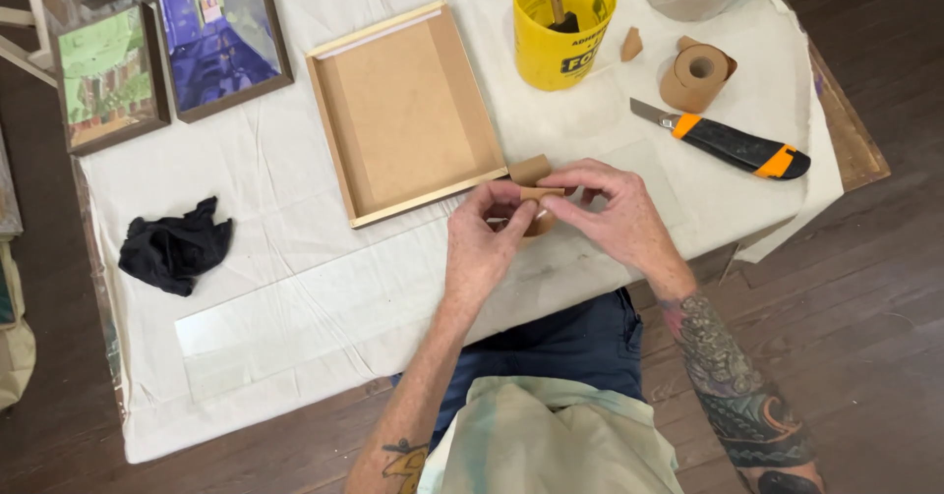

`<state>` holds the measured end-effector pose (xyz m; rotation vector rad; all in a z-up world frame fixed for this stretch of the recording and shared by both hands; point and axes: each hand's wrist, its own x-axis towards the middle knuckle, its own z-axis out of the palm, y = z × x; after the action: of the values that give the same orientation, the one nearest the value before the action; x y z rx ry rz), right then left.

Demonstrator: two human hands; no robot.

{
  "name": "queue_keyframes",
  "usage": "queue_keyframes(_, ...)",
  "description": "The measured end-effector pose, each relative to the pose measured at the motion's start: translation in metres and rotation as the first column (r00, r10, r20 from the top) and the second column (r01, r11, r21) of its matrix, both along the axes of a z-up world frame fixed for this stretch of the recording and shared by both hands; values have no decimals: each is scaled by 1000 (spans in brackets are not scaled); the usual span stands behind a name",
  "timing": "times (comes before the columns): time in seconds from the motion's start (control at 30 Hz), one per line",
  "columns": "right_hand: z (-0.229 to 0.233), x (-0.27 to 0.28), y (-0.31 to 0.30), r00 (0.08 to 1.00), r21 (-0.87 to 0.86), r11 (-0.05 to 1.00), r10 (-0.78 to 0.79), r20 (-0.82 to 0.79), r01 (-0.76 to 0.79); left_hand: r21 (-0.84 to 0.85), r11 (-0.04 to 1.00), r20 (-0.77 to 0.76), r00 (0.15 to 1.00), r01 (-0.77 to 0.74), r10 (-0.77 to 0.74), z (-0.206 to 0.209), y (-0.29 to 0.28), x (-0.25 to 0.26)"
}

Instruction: Applying veneer tape to the edges of a wooden frame using a brush and utility knife

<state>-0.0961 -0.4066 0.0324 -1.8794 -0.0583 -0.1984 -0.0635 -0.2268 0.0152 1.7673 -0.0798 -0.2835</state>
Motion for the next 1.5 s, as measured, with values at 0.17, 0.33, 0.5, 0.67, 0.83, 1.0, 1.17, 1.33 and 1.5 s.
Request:
queue_keyframes(0.17,-22,13,-1,997,112,992,-43,-65,50,24,999,88,996,-37,35,17,-1,9)
queue_keyframes(0.33,-11,26,7,990,196,974,-92,-107,112,6,998,123,991,-54,53,-14,-11,31)
queue_keyframes(0.5,-26,33,1,979,203,963,-155,-129,179,-22,991,82,988,-131,133,-30,-21,43)
queue_keyframes(0.67,-21,32,3,981,183,967,-156,-119,176,-92,986,14,990,-142,144,-27,-20,43)
queue_keyframes(0.83,-17,32,3,983,161,973,-150,-102,165,-116,985,14,991,-131,133,-26,-19,46)
queue_keyframes(1.0,0,27,4,981,96,979,-170,-95,179,-72,990,28,992,-123,125,-19,-16,45)
queue_keyframes(1.17,-4,25,4,982,91,979,-174,-77,180,-66,990,48,991,-122,126,-16,-18,43)
queue_keyframes(1.33,-11,30,5,975,-76,974,-207,78,213,-32,994,61,992,-107,109,-13,-18,40)
queue_keyframes(1.5,-10,38,10,961,-178,961,-172,216,212,-85,993,116,989,-83,93,-14,-23,35)
